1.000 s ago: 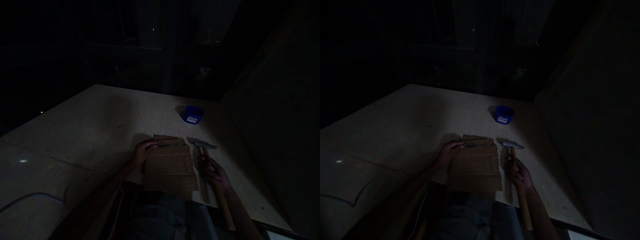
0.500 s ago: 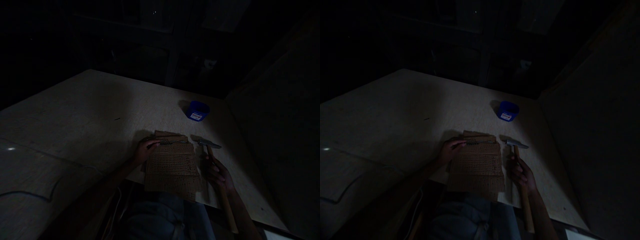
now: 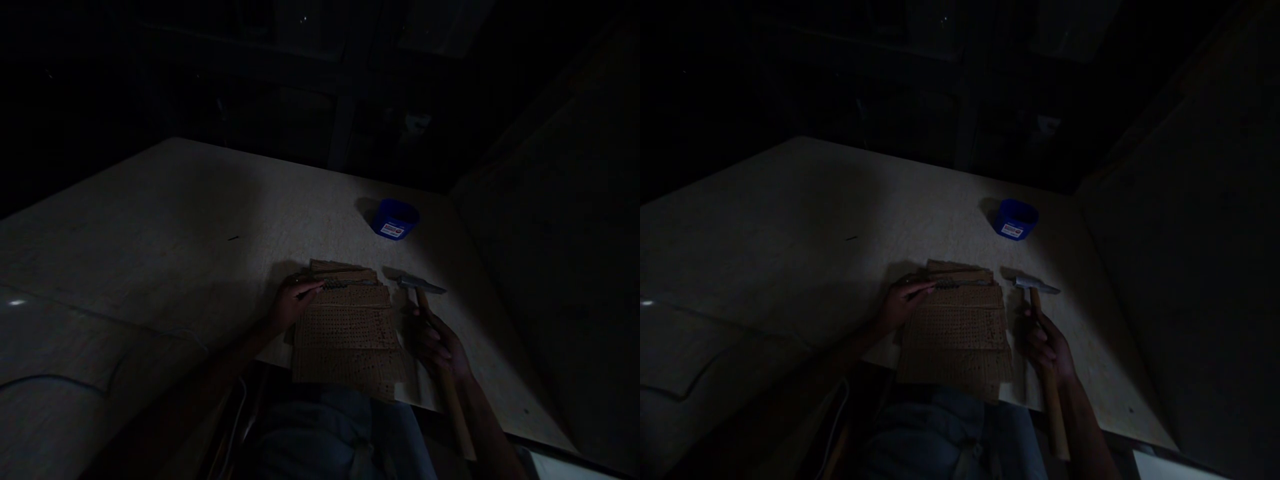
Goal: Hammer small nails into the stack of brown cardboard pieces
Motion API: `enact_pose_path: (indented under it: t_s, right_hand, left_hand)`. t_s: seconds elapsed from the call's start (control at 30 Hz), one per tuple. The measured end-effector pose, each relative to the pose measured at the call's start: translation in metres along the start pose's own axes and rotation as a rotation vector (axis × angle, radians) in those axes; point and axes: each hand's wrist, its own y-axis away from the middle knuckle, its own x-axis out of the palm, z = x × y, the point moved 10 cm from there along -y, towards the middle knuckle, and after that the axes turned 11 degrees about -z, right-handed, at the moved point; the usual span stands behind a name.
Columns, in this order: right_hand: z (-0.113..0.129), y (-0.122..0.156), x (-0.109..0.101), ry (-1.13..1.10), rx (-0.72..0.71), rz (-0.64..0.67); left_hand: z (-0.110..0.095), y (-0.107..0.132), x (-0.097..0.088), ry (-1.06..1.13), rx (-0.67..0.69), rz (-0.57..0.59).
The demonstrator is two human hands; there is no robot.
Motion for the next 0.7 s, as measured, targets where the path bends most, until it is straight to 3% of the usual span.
enact_pose_path:
  t_s: [0.4, 0.7]
  right_hand:
    - [0.001, 0.002, 0.005, 0.090, -0.055, -0.108]
    - [-0.007, 0.001, 0.027, 0.093, -0.023, -0.027]
  left_hand:
    - [0.010, 0.003, 0.000, -0.037, -0.092, -0.016]
    - [0.008, 0.003, -0.004, -0.027, -0.122, -0.055]
